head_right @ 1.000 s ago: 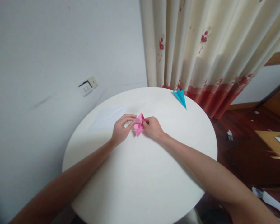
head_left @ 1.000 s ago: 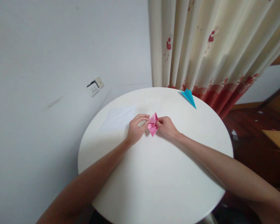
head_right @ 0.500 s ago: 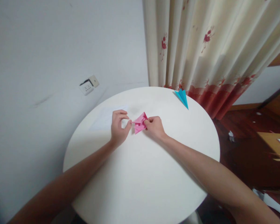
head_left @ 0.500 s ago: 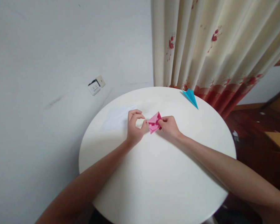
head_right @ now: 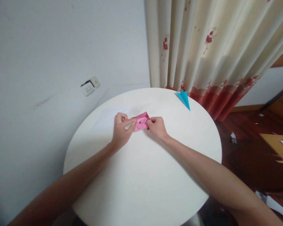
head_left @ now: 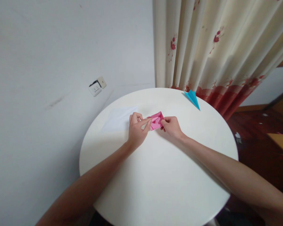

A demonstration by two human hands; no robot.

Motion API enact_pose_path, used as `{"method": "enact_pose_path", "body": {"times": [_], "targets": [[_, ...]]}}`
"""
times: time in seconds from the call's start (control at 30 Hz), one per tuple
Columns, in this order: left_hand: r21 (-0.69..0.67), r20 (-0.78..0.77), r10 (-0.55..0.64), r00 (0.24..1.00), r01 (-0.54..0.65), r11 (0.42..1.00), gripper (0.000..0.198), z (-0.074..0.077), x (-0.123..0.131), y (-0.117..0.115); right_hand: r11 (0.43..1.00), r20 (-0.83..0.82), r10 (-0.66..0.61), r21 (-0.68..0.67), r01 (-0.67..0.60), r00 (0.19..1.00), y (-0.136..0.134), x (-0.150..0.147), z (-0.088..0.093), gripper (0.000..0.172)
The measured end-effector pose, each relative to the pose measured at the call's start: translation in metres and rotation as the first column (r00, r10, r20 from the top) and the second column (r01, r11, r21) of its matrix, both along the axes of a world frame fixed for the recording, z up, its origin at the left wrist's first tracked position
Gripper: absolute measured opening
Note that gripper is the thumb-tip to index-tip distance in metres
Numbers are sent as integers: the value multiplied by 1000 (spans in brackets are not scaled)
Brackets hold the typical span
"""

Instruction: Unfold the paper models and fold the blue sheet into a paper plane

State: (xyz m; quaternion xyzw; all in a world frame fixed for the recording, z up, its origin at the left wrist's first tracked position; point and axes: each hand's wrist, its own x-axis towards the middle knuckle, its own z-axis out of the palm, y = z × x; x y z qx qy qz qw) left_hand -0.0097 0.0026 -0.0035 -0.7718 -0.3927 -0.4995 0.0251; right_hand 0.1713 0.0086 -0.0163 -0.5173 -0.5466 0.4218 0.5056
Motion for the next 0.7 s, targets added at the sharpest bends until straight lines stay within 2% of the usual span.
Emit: {"method": "enact_pose_path", "body": {"times": [0.1,0.23,0.33,0.43,0.57,0.7], "targets": [[-48,27,-17,1000,18,999,22,-1,0,-1,1000,9,5,2,-6,1000,0,0,0,24],[-221,142,-43,989,74,972,29,-3,-3,4,1000,0,17,15,-17,1000,1,1,-1,23],[-351,257,-90,962,180,919,25,-4,-6,10,999,-8,42,16,-42,999,1,1,-1,25],[-425,365,-167,916,324,845,23,-4,-7,13,996,8,93,5,-93,996,0,1,2,28],[-472,520,-182,834,459,753,23,-1,-4,10,986,66,155,53,-159,986,-2,2,4,33],[-435,536,-226,813,496,752,22,-1,-2,10,969,100,233,57,-239,967,-1,2,-1,40]]}}
